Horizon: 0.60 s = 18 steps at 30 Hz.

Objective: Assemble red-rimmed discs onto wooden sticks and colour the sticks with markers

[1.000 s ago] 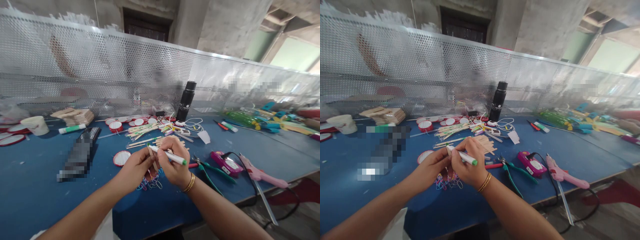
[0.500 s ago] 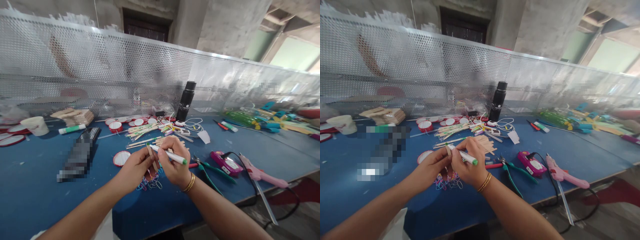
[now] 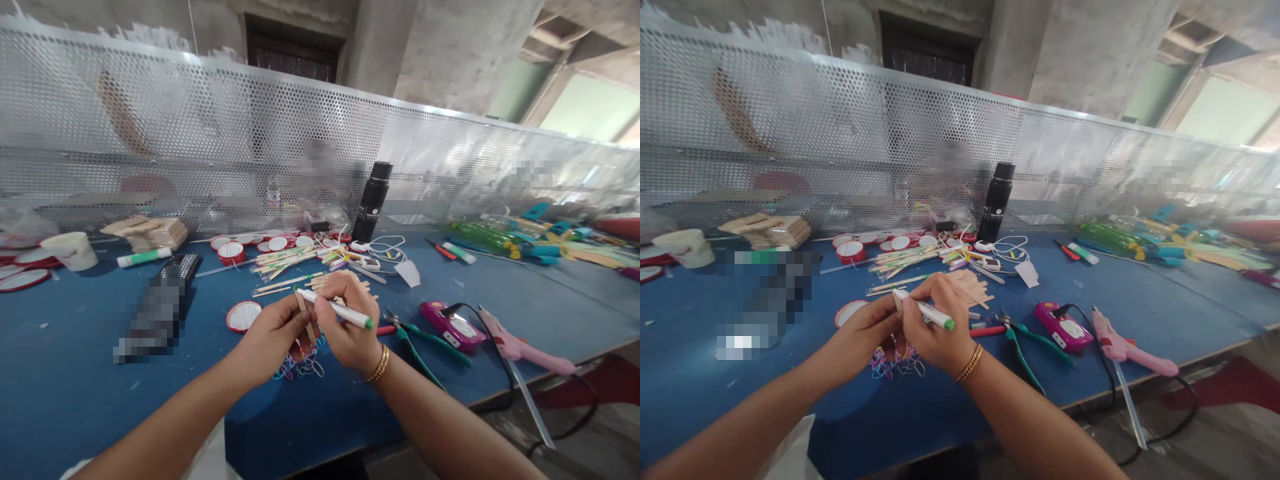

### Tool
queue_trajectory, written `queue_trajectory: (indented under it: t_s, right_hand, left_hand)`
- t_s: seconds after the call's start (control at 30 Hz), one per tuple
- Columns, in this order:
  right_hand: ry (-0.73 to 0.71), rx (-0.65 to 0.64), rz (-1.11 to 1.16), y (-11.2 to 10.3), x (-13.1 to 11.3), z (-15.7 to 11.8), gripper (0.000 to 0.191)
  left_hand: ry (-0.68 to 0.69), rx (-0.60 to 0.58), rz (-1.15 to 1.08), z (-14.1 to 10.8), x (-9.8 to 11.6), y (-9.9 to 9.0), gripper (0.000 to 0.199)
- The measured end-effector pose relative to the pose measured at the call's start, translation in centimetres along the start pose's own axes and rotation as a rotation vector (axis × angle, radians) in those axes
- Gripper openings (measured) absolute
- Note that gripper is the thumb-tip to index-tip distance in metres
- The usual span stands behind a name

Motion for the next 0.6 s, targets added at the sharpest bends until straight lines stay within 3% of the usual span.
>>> queue_trajectory:
  t_s: [0.6]
  right_hand:
    - [-0.001, -0.013, -0.037, -0.01, -0.08, 0.04, 0.01]
  left_hand:
    - [-0.013, 0.001, -0.026, 0.04, -0.1, 0.08, 0.039]
Point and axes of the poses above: each hand's wrist, its own z-axis towards the middle knuckle, its own y-axis out of the palm, x = y × z, the point moved 4 cm from there along z, towards the middle knuckle, and after that the axes turned 11 degrees about x, right-handed, at the moved point
